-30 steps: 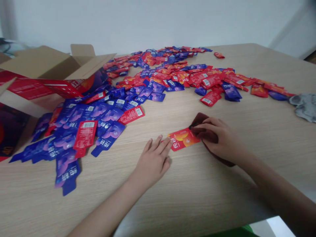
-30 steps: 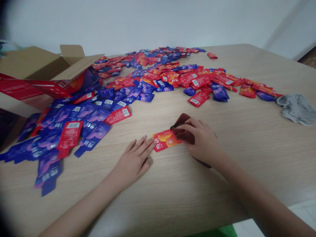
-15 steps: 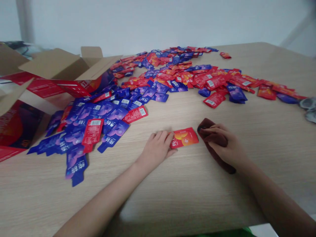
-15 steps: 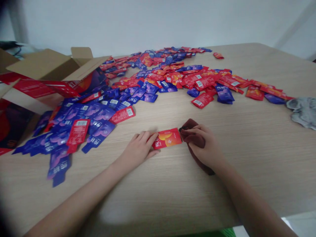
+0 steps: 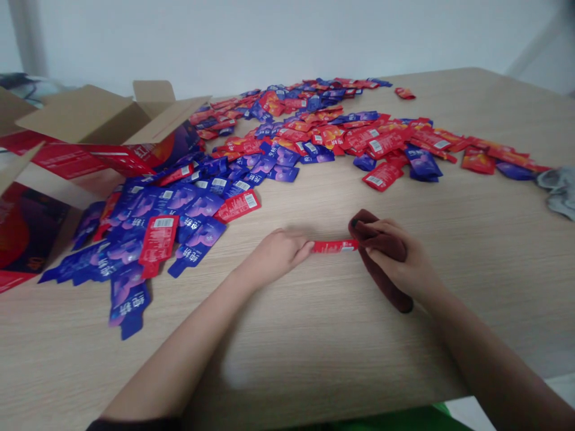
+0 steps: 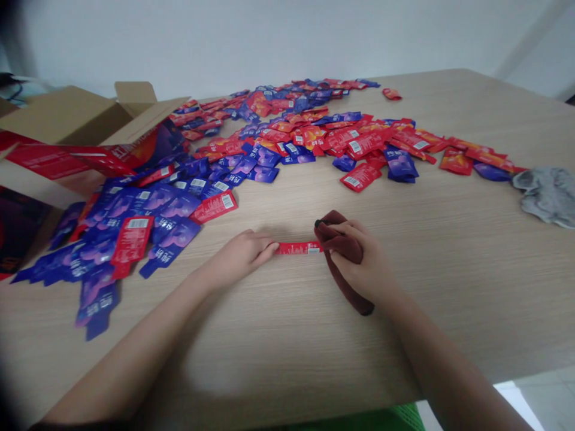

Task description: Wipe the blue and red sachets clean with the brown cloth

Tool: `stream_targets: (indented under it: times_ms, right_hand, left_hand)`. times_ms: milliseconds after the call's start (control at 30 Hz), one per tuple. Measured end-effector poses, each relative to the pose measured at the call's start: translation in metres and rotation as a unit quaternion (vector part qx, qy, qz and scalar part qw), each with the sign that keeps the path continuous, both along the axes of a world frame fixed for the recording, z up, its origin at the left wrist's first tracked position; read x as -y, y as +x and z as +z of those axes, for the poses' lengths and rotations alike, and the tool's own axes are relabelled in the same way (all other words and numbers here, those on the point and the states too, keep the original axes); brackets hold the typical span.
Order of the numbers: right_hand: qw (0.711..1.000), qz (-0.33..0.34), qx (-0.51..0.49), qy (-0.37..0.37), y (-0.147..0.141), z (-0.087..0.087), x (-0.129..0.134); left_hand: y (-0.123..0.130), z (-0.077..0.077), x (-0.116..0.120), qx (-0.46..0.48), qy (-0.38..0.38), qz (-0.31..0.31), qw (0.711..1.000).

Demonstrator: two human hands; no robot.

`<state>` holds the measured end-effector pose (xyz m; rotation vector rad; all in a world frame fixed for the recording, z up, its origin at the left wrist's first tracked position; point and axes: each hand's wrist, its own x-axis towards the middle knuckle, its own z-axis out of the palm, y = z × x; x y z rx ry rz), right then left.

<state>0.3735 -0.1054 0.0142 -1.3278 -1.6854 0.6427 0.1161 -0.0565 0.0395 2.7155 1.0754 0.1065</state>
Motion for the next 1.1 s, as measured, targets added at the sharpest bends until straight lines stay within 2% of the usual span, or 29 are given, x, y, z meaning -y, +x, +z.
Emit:
stream_targets:
  times_ms: [100, 233, 300, 433, 500, 567, 633, 700, 767, 833, 900, 1000, 1100]
  right_hand:
    - [1.000, -0.001, 0.017, -0.004, 0.000, -0.001, -0.001]
    - [0.996, 0.011, 0.085, -0.001, 0.000, -0.010, -0.005]
    - [0.994, 0.010, 0.111, -0.003, 0.001, -0.014, -0.007]
    - [0.995, -0.025, 0.098, -0.021, 0.004, -0.013, -0.013]
    - [0.995, -0.052, 0.085, -0.014, 0.003, -0.006, -0.013]
    - [0.995, -0.056, 0.085, 0.012, -0.005, 0.003, -0.011]
    - [0.993, -0.015, 0.109, 0.046, -0.024, 0.011, -0.005]
    - [0.980, 0.064, 0.178, 0.059, -0.048, 0.016, 0.003]
    - [0.952, 0.134, 0.271, 0.044, -0.070, 0.017, 0.010]
    - [0.926, 0.161, 0.341, 0.016, -0.079, 0.015, 0.014]
    - [0.919, 0.135, 0.369, -0.009, -0.070, 0.011, 0.013]
    - [0.926, 0.093, 0.364, -0.038, -0.034, 0.008, 0.005]
    - [0.933, 0.097, 0.342, -0.056, -0.002, 0.014, -0.005]
  left_hand:
    - [0.002, -0.007, -0.009, -0.003, -0.052, 0.049, 0.997]
    - [0.009, -0.018, -0.008, -0.035, -0.048, 0.090, 0.994]
    - [0.011, -0.017, 0.001, -0.040, -0.021, 0.107, 0.993]
    - [0.001, -0.007, 0.030, -0.060, 0.094, 0.148, 0.983]
    - [-0.009, -0.008, 0.048, -0.040, 0.102, 0.119, 0.987]
    - [-0.018, -0.015, 0.065, -0.017, 0.081, 0.057, 0.995]
    - [-0.024, -0.027, 0.079, -0.005, 0.078, 0.034, 0.996]
    - [-0.026, -0.039, 0.089, -0.004, 0.085, 0.049, 0.995]
    - [-0.024, -0.045, 0.095, -0.009, 0.089, 0.069, 0.994]
    - [-0.022, -0.046, 0.098, -0.014, 0.089, 0.080, 0.993]
    - [-0.020, -0.045, 0.099, -0.020, 0.084, 0.084, 0.993]
    - [-0.018, -0.041, 0.099, -0.030, 0.072, 0.080, 0.994]
    - [-0.018, -0.040, 0.099, -0.039, 0.065, 0.076, 0.994]
